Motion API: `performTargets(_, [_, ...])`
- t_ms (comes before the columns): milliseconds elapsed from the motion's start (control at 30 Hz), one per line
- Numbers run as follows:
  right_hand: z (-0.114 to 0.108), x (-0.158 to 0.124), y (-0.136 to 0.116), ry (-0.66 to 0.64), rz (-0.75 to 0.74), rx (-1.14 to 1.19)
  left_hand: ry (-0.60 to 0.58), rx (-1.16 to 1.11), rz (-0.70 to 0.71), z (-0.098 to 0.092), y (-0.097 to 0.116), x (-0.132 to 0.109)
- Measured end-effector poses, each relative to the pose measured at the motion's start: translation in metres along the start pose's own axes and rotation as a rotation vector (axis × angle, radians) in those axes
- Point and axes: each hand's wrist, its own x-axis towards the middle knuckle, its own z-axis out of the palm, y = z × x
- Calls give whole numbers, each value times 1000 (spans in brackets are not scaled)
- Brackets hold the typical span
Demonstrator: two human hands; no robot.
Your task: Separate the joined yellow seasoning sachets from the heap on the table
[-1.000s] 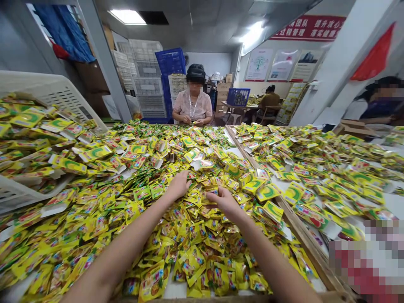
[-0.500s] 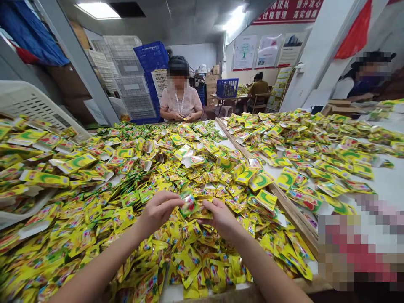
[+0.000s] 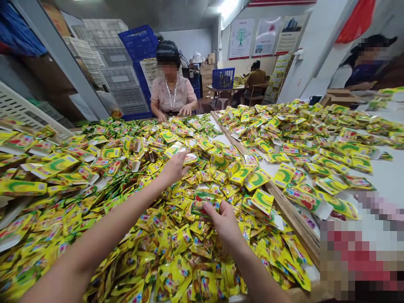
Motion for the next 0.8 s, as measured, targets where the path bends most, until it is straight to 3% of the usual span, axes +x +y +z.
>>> performTargets(100, [-4, 6, 2, 20, -16, -27, -18, 57, -157, 27, -11, 39])
performTargets(167, [-6, 9, 4, 19, -27, -33, -54, 83, -200, 37, -14, 45])
performTargets(233, [-8, 9, 4, 24, -61, -41, -89, 95, -166, 36, -14, 37])
performTargets(367, [-5, 1, -3, -45, -137, -100, -137, 92, 66, -2, -5, -8])
performTargets(467, [-2, -14, -9, -314, -89, -172, -125, 70, 370, -42, 13, -59])
performTargets(533, [-3, -27, -9, -497, -95, -255, -73, 22, 441, -62, 28, -96])
performTargets(600, [-6, -39, -5, -511, -242, -403, 84, -85, 206, -72, 41, -131])
performTargets(667, [-7, -49, 5, -380, -524, -596, 175, -318, -177, -73, 54, -159])
performTargets(733, [-4, -56, 18, -310, -817, -762, 72, -693, -437, -65, 67, -179])
performTargets(800, [3, -62, 30, -413, -992, -879, -59, -1068, -503, -53, 80, -190])
